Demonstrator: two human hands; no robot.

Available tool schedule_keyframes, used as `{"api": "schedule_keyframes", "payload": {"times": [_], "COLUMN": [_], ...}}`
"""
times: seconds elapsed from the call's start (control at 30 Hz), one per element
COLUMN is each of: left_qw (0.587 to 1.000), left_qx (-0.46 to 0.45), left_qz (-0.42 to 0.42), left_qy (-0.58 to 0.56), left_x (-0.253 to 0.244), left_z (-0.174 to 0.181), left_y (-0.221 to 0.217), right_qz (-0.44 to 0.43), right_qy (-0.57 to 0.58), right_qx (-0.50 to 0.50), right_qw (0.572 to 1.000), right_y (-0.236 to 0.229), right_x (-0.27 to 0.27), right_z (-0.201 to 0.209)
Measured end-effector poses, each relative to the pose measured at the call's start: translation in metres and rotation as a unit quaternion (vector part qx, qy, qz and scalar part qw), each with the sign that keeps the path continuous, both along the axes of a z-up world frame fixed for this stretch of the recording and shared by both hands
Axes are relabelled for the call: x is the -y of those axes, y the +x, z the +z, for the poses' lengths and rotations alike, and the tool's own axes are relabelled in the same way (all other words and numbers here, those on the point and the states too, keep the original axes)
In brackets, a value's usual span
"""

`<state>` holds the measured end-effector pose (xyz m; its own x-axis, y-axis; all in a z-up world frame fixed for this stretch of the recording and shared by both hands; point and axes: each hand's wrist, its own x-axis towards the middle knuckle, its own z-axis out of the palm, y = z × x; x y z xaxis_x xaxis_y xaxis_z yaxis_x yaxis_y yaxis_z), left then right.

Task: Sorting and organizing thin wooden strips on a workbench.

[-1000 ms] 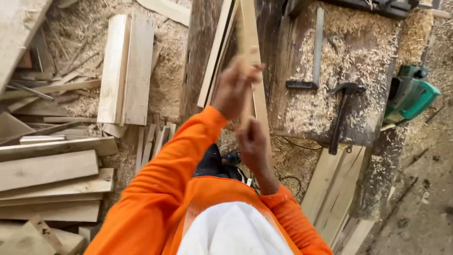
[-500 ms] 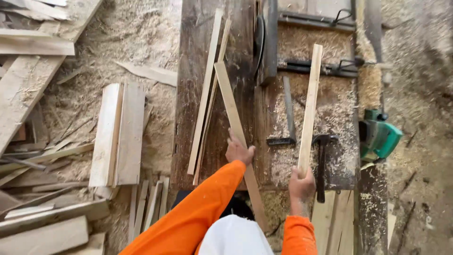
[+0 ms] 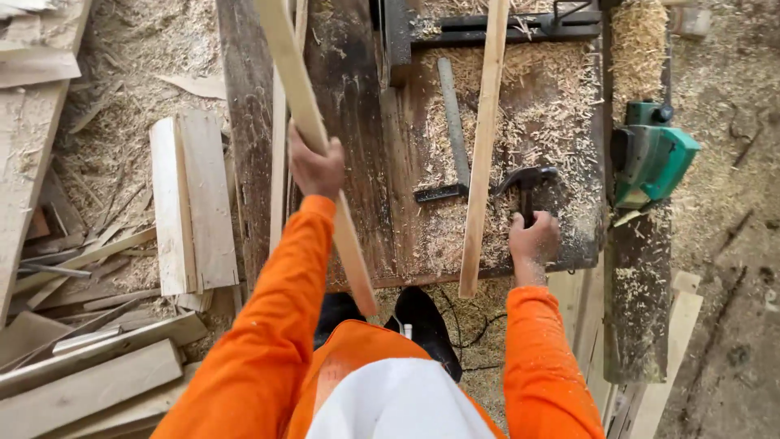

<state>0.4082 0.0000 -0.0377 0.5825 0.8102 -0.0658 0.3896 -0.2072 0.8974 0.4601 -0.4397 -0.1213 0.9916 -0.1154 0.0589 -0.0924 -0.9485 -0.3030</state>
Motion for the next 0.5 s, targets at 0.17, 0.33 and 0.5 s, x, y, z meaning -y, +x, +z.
{"api": "schedule_keyframes", "payload": {"times": [0.17,0.33,0.5], "left_qw": [0.985,0.959,0.934], "left_qx": [-0.151,-0.244,-0.299], "left_qz": [0.033,0.033,-0.015], "left_qy": [0.072,0.141,0.195], "left_x": [-0.065,-0.099,-0.085], "left_z": [-0.011,-0.083,-0.081], "left_y": [0.009,0.017,0.015], "right_qz": [-0.074,-0.137,-0.059], "right_qy": [0.046,0.096,0.219], "right_qx": [-0.021,-0.074,-0.065], "right_qw": [0.996,0.983,0.972], "right_y": [0.018,-0.012,-0.047], "right_x": [0.035,0.016,-0.035], "right_z": [-0.006,0.088,0.128]}}
